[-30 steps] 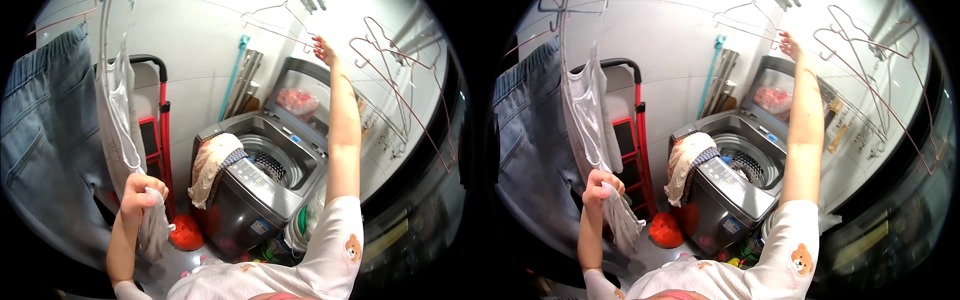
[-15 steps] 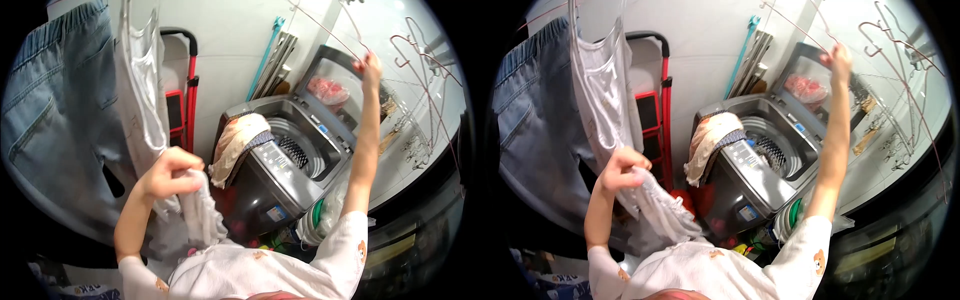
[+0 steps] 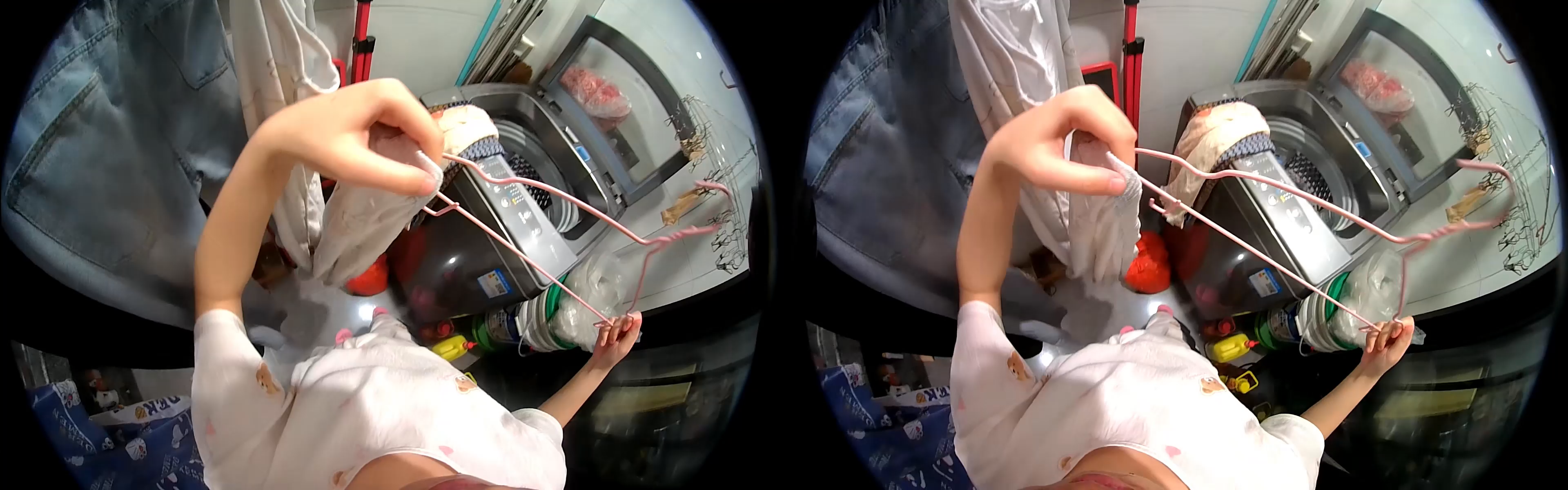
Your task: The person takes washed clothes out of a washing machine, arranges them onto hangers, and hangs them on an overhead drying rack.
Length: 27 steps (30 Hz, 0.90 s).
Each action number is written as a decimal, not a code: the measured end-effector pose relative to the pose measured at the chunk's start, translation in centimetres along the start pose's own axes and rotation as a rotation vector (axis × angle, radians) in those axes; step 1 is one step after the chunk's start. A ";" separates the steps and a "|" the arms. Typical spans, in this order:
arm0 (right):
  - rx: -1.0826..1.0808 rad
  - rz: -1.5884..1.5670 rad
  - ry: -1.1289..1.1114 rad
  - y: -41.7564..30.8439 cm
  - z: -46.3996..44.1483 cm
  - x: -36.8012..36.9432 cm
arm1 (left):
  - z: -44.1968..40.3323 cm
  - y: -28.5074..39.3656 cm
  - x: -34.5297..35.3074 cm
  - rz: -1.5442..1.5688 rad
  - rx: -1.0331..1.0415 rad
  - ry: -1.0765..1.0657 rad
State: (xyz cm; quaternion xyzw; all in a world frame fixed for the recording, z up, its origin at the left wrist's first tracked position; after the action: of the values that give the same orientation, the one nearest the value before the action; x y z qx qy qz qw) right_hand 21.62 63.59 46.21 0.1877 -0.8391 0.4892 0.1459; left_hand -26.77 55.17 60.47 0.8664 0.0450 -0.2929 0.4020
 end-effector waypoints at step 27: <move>-0.170 0.425 -0.870 13.7 10.4 22.9 | 0.0 3.1 2.2 -1.028 0.233 0.400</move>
State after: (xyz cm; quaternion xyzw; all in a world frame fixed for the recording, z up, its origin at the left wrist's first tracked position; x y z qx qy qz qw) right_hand -5.58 56.74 40.52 0.1865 -0.8791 0.3141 -0.3062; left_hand -24.00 52.70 61.34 0.8104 0.5040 -0.2839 0.0931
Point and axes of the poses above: each hand's wrist, its own z-axis away from the middle knuckle, its own x-axis out of the palm, y = z × x, the point moved 1 cm from there along -z, towards the middle knuckle, and after that the axes turned 7 degrees about y, right-handed, at the moved point
